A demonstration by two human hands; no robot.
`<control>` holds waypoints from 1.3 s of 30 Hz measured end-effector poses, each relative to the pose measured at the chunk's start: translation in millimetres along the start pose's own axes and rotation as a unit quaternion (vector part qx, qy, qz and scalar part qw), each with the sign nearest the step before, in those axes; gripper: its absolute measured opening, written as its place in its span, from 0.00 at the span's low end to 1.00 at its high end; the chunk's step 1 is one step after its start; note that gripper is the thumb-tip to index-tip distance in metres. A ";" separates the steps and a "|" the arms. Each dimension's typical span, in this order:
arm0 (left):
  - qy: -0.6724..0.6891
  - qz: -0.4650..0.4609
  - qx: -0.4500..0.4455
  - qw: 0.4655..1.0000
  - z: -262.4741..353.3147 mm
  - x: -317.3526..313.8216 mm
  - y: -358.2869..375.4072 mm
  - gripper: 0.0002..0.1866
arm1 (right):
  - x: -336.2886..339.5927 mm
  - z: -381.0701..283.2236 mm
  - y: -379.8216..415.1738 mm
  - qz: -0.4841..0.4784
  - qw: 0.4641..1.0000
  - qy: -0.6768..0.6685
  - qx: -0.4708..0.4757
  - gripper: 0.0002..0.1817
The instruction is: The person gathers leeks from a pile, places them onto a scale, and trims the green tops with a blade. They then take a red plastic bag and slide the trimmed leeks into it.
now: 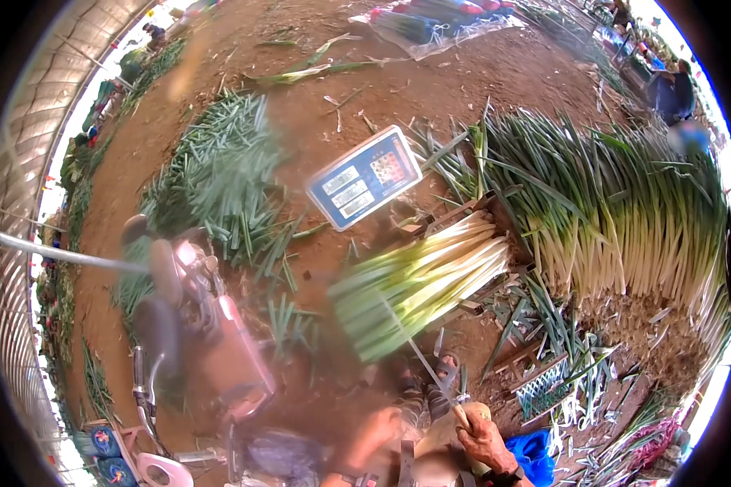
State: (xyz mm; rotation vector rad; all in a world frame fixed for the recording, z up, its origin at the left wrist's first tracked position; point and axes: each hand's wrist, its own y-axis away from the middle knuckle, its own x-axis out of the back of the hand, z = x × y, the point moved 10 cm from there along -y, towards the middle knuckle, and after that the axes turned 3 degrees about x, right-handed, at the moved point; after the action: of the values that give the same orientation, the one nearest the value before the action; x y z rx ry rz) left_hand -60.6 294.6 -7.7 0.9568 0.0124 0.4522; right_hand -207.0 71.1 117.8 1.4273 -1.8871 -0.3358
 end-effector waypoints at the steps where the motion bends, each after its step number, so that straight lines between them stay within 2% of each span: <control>1: 0.027 -0.014 0.016 0.999 4.0 0.7 -0.4 0.18 | -1.5 1.1 0.3 0.007 1.000 0.000 0.001 0.23; 4: -0.002 -0.006 0.035 0.999 24.7 10.9 0.0 0.17 | -21.4 28.7 1.4 0.004 0.998 -0.047 -0.040 0.21; 5: 0.051 0.006 -0.062 0.997 -6.3 2.6 -16.8 0.17 | -39.6 58.6 -1.2 -0.008 0.992 -0.096 -0.082 0.20; 6: -0.035 -0.008 -0.005 0.999 52.0 18.2 1.0 0.17 | -36.7 59.4 2.4 -0.002 0.993 -0.077 -0.087 0.20; 8: -0.039 0.005 -0.069 0.997 60.6 20.7 -4.6 0.17 | -17.5 34.6 13.2 0.019 0.996 -0.020 -0.090 0.21; 9: -0.028 -0.007 -0.065 0.997 60.9 19.2 -8.2 0.18 | -10.1 26.2 18.0 0.029 0.994 -0.024 -0.099 0.22; 12: -0.083 -0.020 -0.069 0.994 67.6 17.7 -11.8 0.19 | 5.0 3.5 25.5 0.060 0.970 -0.198 -0.131 0.25; 15: -0.097 -0.028 -0.079 0.992 47.0 8.7 -25.1 0.19 | 20.3 5.2 28.5 0.127 0.985 -0.108 -0.039 0.25; 17: -0.126 -0.027 -0.052 0.990 49.4 4.8 -25.4 0.19 | 30.0 9.5 33.8 0.177 0.981 0.046 0.069 0.24; 19: -0.158 -0.025 -0.037 0.986 57.3 1.2 -25.5 0.20 | 40.2 30.1 35.3 0.194 0.979 0.011 0.060 0.22; 20: -0.122 -0.031 -0.010 0.992 59.2 -1.5 -25.9 0.19 | 44.9 48.2 31.9 0.184 0.977 -0.103 0.000 0.22; 22: -0.047 -0.037 0.051 0.997 63.2 -9.1 -21.0 0.19 | 44.2 85.2 28.2 0.129 0.967 -0.200 -0.086 0.22; 24: -0.106 -0.018 0.041 0.993 64.9 -20.8 -24.0 0.19 | 50.7 121.8 25.4 0.071 0.967 -0.199 -0.140 0.25; 26: -0.149 -0.009 0.046 0.988 77.3 -34.9 -22.5 0.20 | 88.9 127.3 25.2 0.077 0.952 -0.246 -0.166 0.27; 29: -0.149 -0.019 0.066 0.986 98.5 -70.2 -22.5 0.21 | 134.7 147.6 27.5 0.120 0.947 -0.264 -0.135 0.30; 30: -0.166 -0.003 -0.004 0.986 107.5 -81.1 -26.3 0.18 | 159.4 143.5 26.4 0.137 0.947 -0.265 -0.121 0.33; 32: -0.197 0.027 -0.148 0.969 125.2 -103.2 -28.2 0.13 | 184.5 156.2 37.7 0.098 0.899 -0.346 -0.252 0.33; 35: -0.124 -0.029 0.073 0.989 168.0 -126.3 -30.8 0.21 | 214.8 179.7 40.2 0.152 0.906 -0.330 -0.218 0.34; 36: -0.113 -0.033 0.072 0.991 171.7 -131.1 -33.3 0.20 | 221.6 184.5 41.1 0.159 0.909 -0.323 -0.210 0.33; 38: -0.091 -0.041 0.066 0.993 180.7 -139.7 -43.7 0.20 | 240.8 182.4 43.1 0.189 0.877 -0.386 -0.214 0.24; 39: -0.080 -0.042 0.071 0.993 183.5 -140.6 -45.7 0.20 | 247.6 182.0 44.4 0.205 0.859 -0.417 -0.215 0.24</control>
State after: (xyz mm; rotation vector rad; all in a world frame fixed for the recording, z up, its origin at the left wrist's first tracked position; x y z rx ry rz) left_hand -133.3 75.0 37.0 1.1264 -0.0602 0.2979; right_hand -391.6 -178.5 115.3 0.5532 -2.4920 -1.2230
